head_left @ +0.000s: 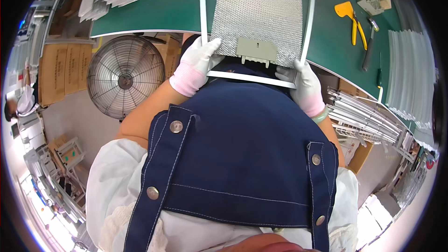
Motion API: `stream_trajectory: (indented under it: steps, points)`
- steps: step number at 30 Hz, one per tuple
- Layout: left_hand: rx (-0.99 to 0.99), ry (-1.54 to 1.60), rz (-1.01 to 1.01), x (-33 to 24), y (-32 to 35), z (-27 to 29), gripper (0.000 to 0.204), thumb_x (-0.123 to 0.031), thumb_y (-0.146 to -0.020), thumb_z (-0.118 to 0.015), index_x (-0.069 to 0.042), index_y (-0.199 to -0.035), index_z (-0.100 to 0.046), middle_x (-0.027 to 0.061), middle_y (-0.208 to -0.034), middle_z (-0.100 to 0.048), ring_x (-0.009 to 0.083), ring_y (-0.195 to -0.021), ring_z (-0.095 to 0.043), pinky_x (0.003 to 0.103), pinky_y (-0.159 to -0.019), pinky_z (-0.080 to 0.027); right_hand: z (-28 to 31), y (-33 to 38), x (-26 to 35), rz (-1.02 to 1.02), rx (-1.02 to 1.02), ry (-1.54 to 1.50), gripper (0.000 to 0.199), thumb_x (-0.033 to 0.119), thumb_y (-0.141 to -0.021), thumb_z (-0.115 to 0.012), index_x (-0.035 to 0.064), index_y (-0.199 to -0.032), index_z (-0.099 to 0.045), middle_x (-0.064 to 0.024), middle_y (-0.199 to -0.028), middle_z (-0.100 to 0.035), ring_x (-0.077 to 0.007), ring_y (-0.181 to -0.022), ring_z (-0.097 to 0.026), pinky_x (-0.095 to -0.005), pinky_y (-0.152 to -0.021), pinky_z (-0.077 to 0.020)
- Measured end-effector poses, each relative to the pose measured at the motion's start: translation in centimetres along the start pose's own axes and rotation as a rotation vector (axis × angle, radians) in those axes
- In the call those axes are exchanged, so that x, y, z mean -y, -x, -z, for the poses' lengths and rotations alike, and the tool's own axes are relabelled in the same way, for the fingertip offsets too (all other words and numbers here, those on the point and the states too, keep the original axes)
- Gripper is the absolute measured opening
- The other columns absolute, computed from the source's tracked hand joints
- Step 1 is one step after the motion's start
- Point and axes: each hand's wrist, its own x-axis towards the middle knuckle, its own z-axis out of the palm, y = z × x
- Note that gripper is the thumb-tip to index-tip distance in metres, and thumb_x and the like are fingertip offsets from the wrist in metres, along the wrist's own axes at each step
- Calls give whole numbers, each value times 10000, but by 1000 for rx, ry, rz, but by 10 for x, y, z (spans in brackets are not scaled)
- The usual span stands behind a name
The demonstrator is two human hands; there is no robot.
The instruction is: The person assembles rectangular metal frames by placing a mesh sheet onto a workbench, positioning a small plastic component, and fitting a metal frame around it. They use a hammer to secure the frame and a handheld stapler to fasten the mesh to the frame edges. The process is repeated for multiple units.
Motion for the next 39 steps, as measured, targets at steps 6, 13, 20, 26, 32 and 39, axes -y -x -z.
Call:
stream_trajectory:
  steps: [6, 13, 20, 26, 32, 39]
  points:
    - [-136, -143, 117, -13, 5, -4, 356, -139, -1008, -476, 2, -1332, -443, 113, -1272, -562, 216, -1190, -561, 497, -1100, -407, -22, -3, -15, 13, -223, -301, 294, 188, -982, -566, 17, -1212, -501, -116, -1155, -587, -297, -1048, -619, -483, -990, -496]
    - [-93, -42, 23, -4, 2, -24, 326, -131, -973, -514, -4, -1271, -480, 102, -1186, -576, 214, -1074, -601, 465, -1047, -458, -27, 3, 6, -13, -224, -333, 206, 112, -943, -553, 7, -1120, -539, -136, -1074, -612, -292, -1026, -620, -488, -987, -494]
    - [72, -303, -124, 4, 0, 5, 299, -180, -984, -557, 12, -1214, -556, 105, -1116, -633, 180, -1041, -618, 330, -933, -500, 10, -6, -10, -13, -35, -128, 254, 152, -980, -561, -8, -1177, -542, -137, -1102, -623, -268, -1069, -615, -452, -1002, -487]
    - [-10, -233, 55, -7, 21, -7, 343, -216, -1006, -575, 57, -1212, -563, 94, -1142, -646, 121, -1037, -598, 277, -935, -478, -10, 13, 4, -214, -51, -197, 249, 166, -989, -585, 0, -1174, -582, -127, -1148, -636, -263, -1064, -634, -467, -928, -539]
    - [64, -209, 90, -1, -5, 1, 277, -217, -992, -607, 30, -1117, -591, 61, -1003, -657, 152, -944, -649, 299, -863, -536, -10, 1, 9, -254, -52, -218, 187, 131, -971, -607, -22, -1076, -629, -130, -1047, -648, -243, -913, -659, -387, -769, -588]
    - [174, -387, 187, -14, 0, -14, 359, -264, -977, -628, 46, -1158, -620, 119, -1069, -684, 164, -947, -674, 308, -849, -562, -4, 1, 7, -267, -63, -290, 191, 119, -982, -573, -16, -1108, -622, -115, -1038, -644, -240, -896, -640, -338, -682, -582]
